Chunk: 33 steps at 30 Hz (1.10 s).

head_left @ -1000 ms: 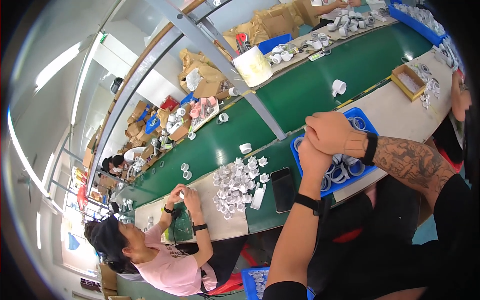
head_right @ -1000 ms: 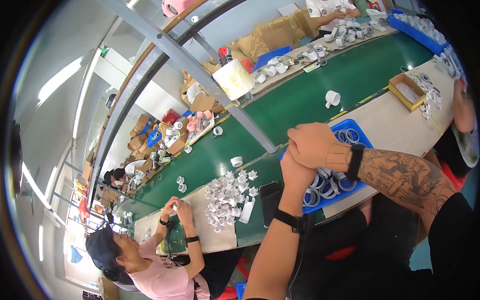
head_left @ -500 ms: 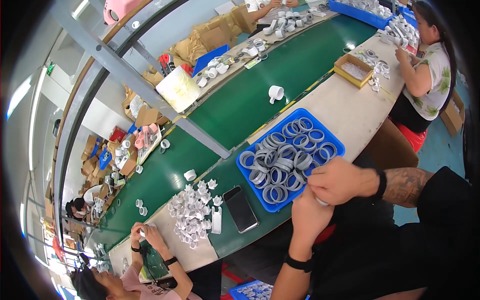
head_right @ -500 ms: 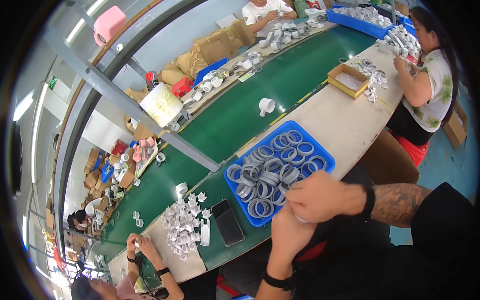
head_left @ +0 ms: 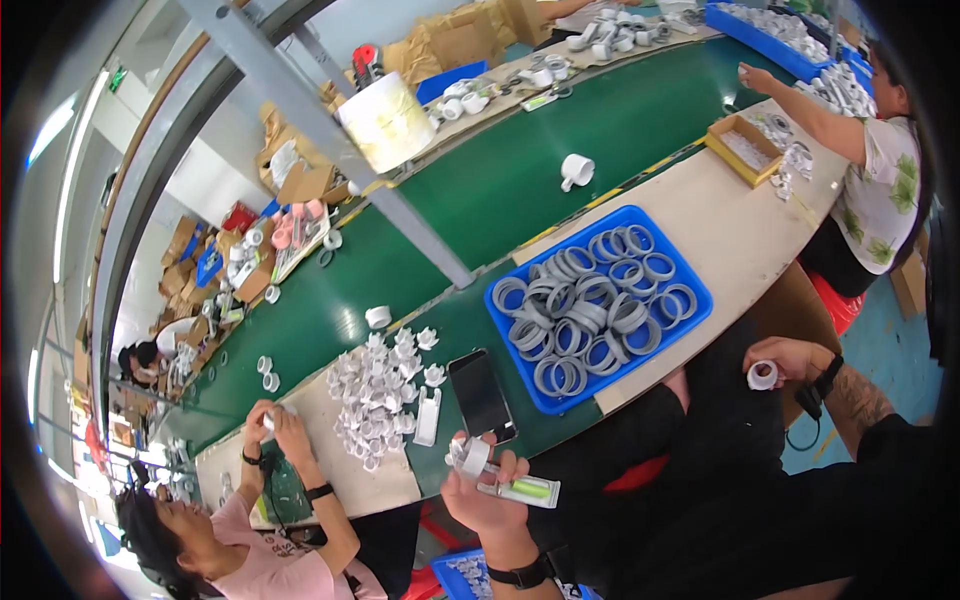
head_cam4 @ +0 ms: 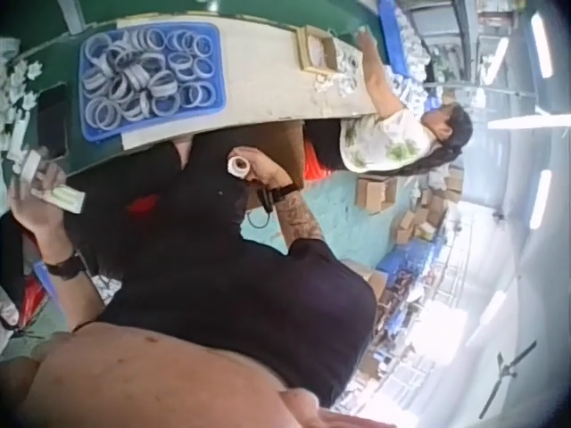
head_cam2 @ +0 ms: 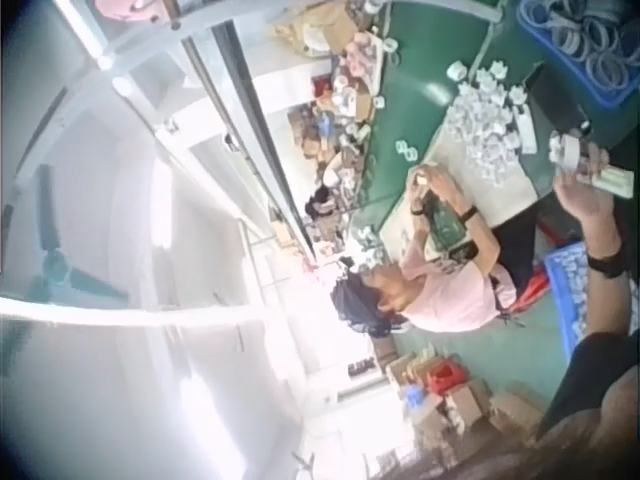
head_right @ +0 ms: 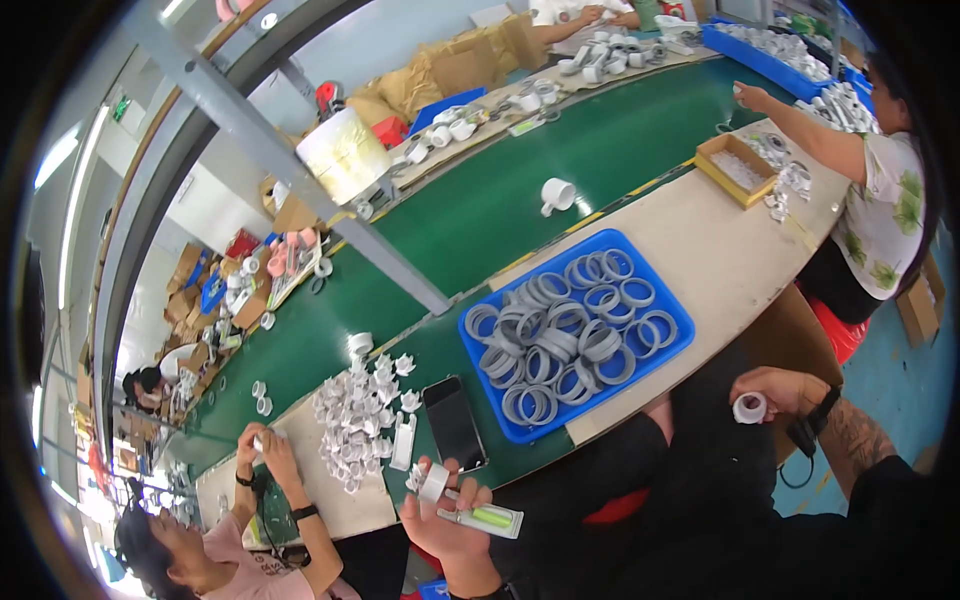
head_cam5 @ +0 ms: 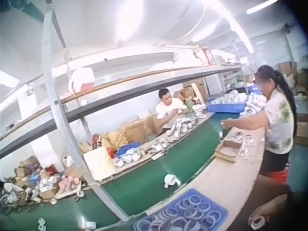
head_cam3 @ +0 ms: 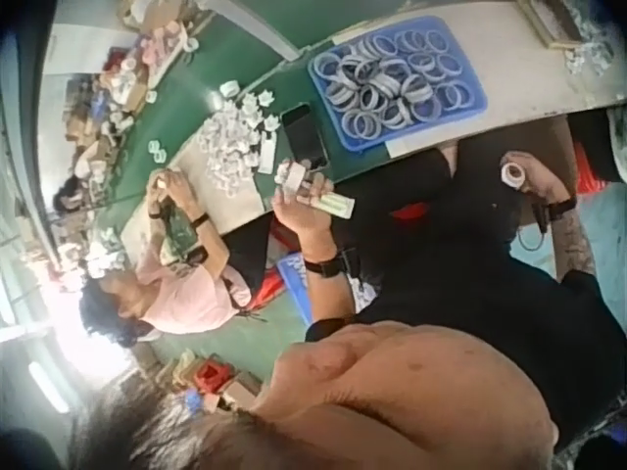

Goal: The recorder assembles small white plastic components by fitting different parts together on a factory workbench.

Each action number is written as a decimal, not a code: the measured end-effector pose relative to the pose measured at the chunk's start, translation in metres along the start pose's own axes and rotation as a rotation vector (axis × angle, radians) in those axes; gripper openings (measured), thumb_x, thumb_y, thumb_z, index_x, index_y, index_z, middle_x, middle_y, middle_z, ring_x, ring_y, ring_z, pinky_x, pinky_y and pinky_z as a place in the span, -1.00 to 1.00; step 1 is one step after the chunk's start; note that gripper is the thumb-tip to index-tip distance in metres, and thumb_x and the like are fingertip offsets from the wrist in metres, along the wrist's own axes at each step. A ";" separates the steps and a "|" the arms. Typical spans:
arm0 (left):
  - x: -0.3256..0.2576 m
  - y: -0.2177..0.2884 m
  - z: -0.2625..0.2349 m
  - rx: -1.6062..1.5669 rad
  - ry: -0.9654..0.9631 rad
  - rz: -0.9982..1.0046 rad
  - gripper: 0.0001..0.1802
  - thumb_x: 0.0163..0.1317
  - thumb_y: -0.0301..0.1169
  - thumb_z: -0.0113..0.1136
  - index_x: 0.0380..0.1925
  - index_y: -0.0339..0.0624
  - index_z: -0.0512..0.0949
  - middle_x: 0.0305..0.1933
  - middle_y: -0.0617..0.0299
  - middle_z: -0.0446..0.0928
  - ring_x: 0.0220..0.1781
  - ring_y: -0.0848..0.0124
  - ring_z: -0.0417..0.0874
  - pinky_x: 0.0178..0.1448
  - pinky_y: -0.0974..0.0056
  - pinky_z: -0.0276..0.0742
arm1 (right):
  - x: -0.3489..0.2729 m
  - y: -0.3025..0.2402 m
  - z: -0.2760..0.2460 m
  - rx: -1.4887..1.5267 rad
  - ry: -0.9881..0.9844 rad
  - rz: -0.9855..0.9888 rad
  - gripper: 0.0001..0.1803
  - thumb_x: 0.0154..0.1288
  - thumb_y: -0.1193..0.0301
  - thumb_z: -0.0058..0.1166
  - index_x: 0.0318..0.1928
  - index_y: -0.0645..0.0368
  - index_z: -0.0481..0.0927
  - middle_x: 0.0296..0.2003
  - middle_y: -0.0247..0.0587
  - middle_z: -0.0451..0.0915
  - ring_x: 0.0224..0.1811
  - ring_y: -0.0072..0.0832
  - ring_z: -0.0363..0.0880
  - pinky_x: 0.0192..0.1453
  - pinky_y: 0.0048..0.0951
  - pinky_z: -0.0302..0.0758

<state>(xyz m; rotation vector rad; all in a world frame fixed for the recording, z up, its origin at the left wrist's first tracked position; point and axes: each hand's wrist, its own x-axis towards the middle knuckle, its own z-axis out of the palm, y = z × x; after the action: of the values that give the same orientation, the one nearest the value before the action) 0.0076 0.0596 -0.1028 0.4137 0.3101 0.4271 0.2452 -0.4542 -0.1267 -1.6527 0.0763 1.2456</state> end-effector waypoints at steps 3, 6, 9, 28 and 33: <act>0.017 0.011 -0.005 -0.021 -0.028 -0.001 -0.30 0.47 0.10 0.21 0.50 0.02 0.56 0.22 0.07 0.69 -0.35 0.35 0.46 -0.18 0.14 0.34 | 0.013 0.023 -0.014 0.506 0.027 0.061 -0.40 0.72 -0.16 0.07 -0.15 0.13 0.78 -0.48 -0.28 0.69 -0.59 -0.40 0.61 -0.52 -0.43 0.46; 0.028 0.014 0.003 0.043 -0.067 0.007 -0.31 0.45 0.07 0.19 0.48 0.01 0.58 0.20 0.05 0.70 -0.36 0.35 0.46 -0.18 0.14 0.34 | 0.025 0.042 -0.034 0.756 0.162 0.081 -0.33 0.65 -0.29 0.06 -0.27 0.05 0.75 -0.47 -0.23 0.73 -0.64 -0.28 0.55 -0.59 -0.33 0.37; 0.036 0.009 0.014 0.103 -0.079 0.022 -0.32 0.45 0.06 0.17 0.46 -0.01 0.59 0.16 0.04 0.72 -0.37 0.35 0.45 -0.20 0.14 0.32 | 0.035 0.064 -0.051 0.817 0.244 0.110 -0.38 0.62 -0.29 0.07 -0.32 -0.05 0.69 -0.52 -0.31 0.65 -0.54 -0.30 0.61 -0.50 -0.33 0.37; -0.041 -0.084 0.043 0.920 -0.262 -0.474 -0.56 0.64 -0.30 0.42 0.37 -0.14 0.55 0.07 0.38 0.64 0.03 0.64 0.60 0.01 0.45 0.53 | -0.024 -0.125 0.118 -0.849 -0.104 -0.824 -0.66 0.34 0.27 0.49 0.10 -0.01 0.82 -0.22 -0.25 0.79 -0.21 -0.31 0.87 -0.12 -0.30 0.79; -0.060 -0.070 0.048 0.827 -0.446 -0.584 -0.47 0.63 -0.30 0.44 0.45 -0.24 0.53 0.15 0.30 0.68 0.14 0.57 0.65 0.17 0.37 0.61 | -0.024 -0.173 0.200 -1.194 -0.468 -1.308 -0.49 0.37 0.26 0.46 0.31 -0.12 0.73 0.05 -0.43 0.75 -0.15 -0.35 0.79 -0.17 -0.26 0.69</act>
<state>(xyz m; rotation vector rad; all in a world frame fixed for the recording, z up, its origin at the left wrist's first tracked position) -0.0033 -0.0413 -0.0798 1.1645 0.1457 -0.3972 0.1979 -0.2363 0.0178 -1.6149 -2.0098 0.4934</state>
